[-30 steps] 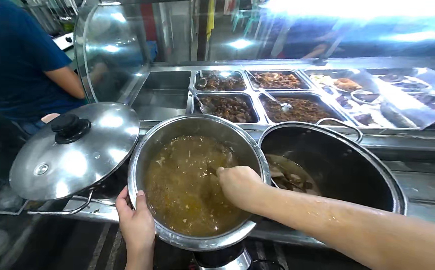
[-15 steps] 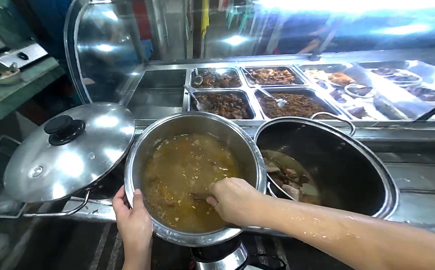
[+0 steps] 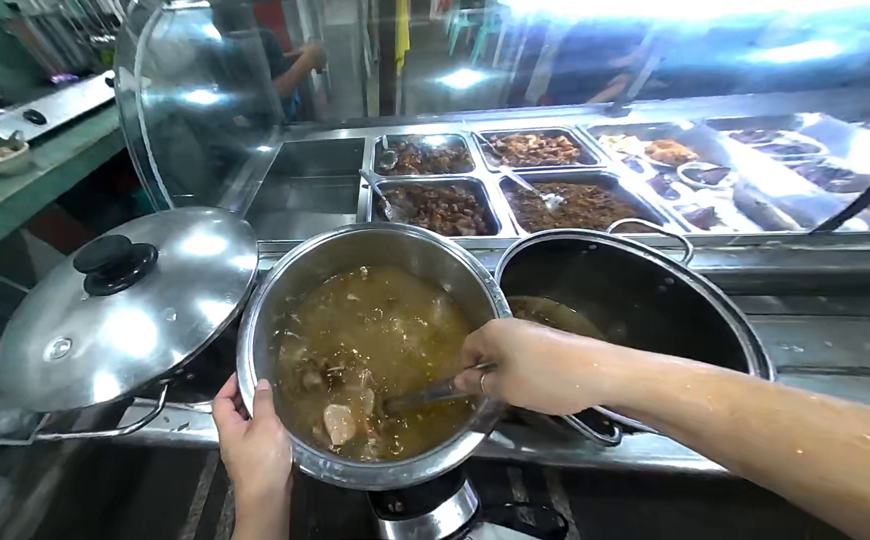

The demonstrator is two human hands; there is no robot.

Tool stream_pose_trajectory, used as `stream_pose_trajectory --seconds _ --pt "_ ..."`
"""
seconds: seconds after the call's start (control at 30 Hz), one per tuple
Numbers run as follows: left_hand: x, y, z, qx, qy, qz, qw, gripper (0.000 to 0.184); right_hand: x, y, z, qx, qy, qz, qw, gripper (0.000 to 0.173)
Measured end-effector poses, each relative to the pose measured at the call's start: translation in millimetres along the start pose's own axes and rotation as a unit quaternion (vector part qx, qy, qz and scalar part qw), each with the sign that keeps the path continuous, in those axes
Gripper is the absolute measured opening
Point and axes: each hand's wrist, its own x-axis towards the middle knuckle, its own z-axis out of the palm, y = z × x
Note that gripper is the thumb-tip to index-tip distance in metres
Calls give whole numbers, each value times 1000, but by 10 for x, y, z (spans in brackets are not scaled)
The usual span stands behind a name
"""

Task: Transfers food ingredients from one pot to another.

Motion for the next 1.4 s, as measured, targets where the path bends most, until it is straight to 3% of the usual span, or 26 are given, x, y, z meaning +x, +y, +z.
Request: stream_pose_trajectory --seconds 0.33,0.53,0.67,0.8,0.97,1.07,1.17,1.23,1.3,1.4 --pt "10 -11 0 6 -1 1 1000 40 -380 488 -389 62 82 10 995 26" --pt "-5 -12 -16 21 -11 11 1000 39 -1008 994 -753 103 203 22 974 25" --pt "11 -34 -40 39 -20 31 999 42 -1562 1350 -1058 174 166 2 971 26" --pt "24 -34 -45 52 -25 43 997 43 -1842 1922 -1184 186 187 -50 963 23" --pt "13 -27 -50 62 -23 48 997 45 -1712 1978 -749 20 299 114 947 3" --pt "18 -28 -61 62 -21 45 997 44 -1292 2030 -295 -37 295 168 940 11" --pt "15 -23 -73 61 -24 44 997 44 -1020 2066 208 -173 284 167 928 10" --pt "16 -25 -77 55 -23 44 997 44 -907 2201 502 -283 344 112 888 11" --pt "23 -39 -81 48 -19 45 998 43 -871 2357 624 -348 403 66 844 21" --pt "30 -42 -88 49 -21 46 998 43 -949 2505 590 -367 446 61 814 24"
